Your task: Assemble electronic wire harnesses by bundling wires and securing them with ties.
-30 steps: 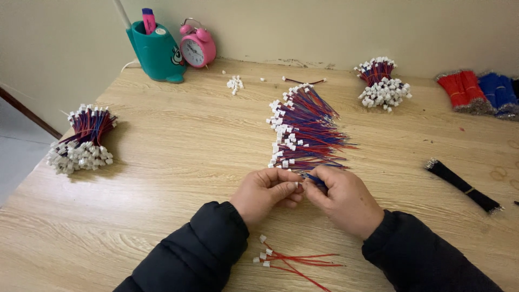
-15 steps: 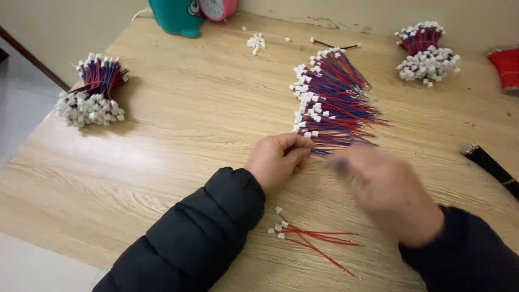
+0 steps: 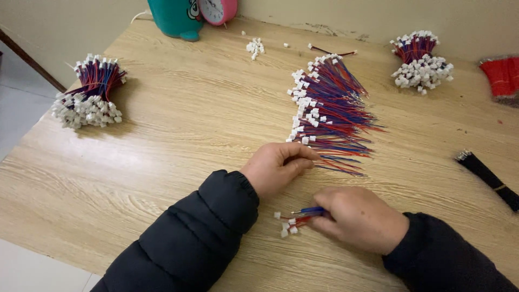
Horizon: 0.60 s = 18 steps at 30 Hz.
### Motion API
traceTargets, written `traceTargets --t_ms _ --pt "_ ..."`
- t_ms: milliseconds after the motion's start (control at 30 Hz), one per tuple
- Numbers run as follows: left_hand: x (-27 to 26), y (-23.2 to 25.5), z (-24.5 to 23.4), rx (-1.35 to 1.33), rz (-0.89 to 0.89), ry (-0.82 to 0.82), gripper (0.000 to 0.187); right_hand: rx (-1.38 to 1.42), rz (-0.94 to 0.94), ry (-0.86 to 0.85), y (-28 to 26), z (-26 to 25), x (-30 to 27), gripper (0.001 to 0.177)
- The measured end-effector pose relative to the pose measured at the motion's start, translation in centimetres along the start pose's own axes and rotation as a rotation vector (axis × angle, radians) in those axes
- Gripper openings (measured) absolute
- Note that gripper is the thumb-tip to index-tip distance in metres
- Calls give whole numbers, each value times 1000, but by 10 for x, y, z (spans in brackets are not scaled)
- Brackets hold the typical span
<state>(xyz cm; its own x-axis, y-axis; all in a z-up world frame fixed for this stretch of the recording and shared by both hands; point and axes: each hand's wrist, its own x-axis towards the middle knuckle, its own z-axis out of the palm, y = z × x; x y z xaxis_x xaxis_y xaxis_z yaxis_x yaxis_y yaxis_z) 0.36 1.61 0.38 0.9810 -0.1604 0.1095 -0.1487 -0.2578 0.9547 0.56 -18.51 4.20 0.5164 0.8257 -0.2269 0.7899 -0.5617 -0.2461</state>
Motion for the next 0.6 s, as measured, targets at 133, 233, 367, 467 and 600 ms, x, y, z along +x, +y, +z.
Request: traceTargets --t_ms 133,233,367,467,600 --pt "-3 5 -4 -82 -46 -34 17 49 158 -58 7 -13 1 22" --pt "-10 16 -14 73 21 -24 16 163 171 73 14 -16 3 11" --pt "-27 36 -27 511 127 -237 31 281 106 162 18 -13 6 12" --pt "-39 48 -30 620 67 -273 46 353 96 143 15 -20 6 19" --pt "-47 47 -25 749 57 -282 55 309 214 114 13 -20 11 19"
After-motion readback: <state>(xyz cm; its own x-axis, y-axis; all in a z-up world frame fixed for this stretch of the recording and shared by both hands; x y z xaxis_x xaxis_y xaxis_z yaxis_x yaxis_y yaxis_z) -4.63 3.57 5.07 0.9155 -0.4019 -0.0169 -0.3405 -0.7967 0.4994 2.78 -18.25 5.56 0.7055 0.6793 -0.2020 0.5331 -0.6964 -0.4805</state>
